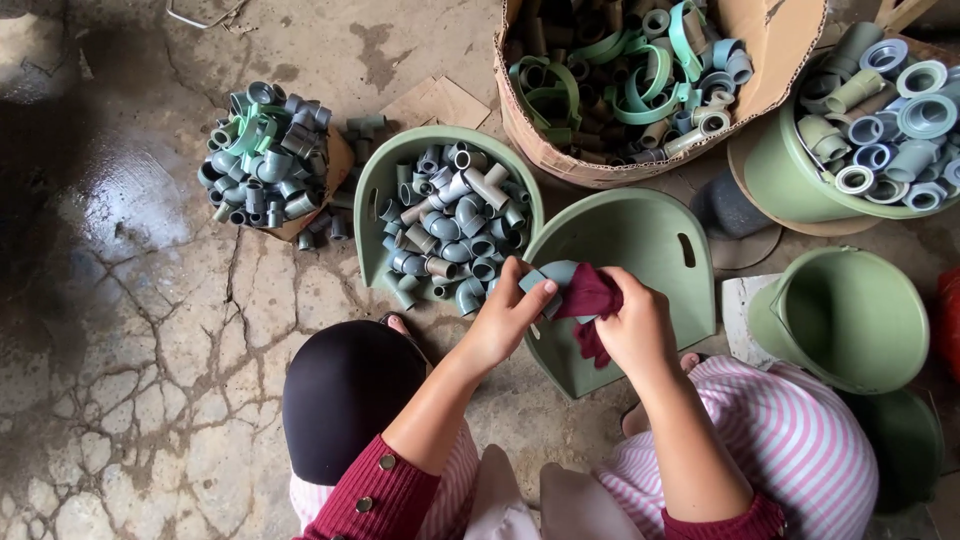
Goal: The person sits on the floor and wipes multiple small PVC pipe fittings with a maroon cloth. They pick up each fitting from a green basin, wipe it, and place it into a cardboard box. The process is repeated for several fittings throughout the clip.
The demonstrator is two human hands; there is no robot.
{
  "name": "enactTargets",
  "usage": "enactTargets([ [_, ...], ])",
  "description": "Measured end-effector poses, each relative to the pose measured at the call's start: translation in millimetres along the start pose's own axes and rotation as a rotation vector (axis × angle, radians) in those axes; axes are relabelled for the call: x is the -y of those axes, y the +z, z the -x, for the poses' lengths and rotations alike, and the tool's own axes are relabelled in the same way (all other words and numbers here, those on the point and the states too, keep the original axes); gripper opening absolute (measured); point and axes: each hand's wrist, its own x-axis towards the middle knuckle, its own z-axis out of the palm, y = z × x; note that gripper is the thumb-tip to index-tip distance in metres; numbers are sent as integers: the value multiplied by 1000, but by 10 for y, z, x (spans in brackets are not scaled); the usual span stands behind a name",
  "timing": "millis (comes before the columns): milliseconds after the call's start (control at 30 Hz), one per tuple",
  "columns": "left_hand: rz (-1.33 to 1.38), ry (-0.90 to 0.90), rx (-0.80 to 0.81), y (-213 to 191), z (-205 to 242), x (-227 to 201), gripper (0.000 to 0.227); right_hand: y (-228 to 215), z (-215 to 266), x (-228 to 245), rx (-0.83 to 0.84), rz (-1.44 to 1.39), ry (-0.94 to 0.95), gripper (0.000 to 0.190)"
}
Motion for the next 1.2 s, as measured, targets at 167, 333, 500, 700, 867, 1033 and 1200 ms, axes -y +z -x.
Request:
enactTargets([
  [167,76,377,119,-116,76,-147,50,60,-24,56,103,-507,303,16],
  [333,105,627,181,-170,170,-398,53,132,-33,-88,381,-1027,404,27],
  [500,4,782,0,-120,234,-540,46,150,-42,-223,779,-1807,525,49],
  [700,-294,968,-186,-110,199,-474,40,-201,34,832,-2,-1303,644,9],
  [867,-358,1007,-326,-103,140,-434,43,47,32,125,-194,-641,228,10],
  [1033,-494,993,-383,-116,123,-500,46,-19,49,-28,-435,-148,-18,11],
  [1200,-419,872,-415,-103,108,-453,46,-190,-14,93,-567,-1134,-88,20],
])
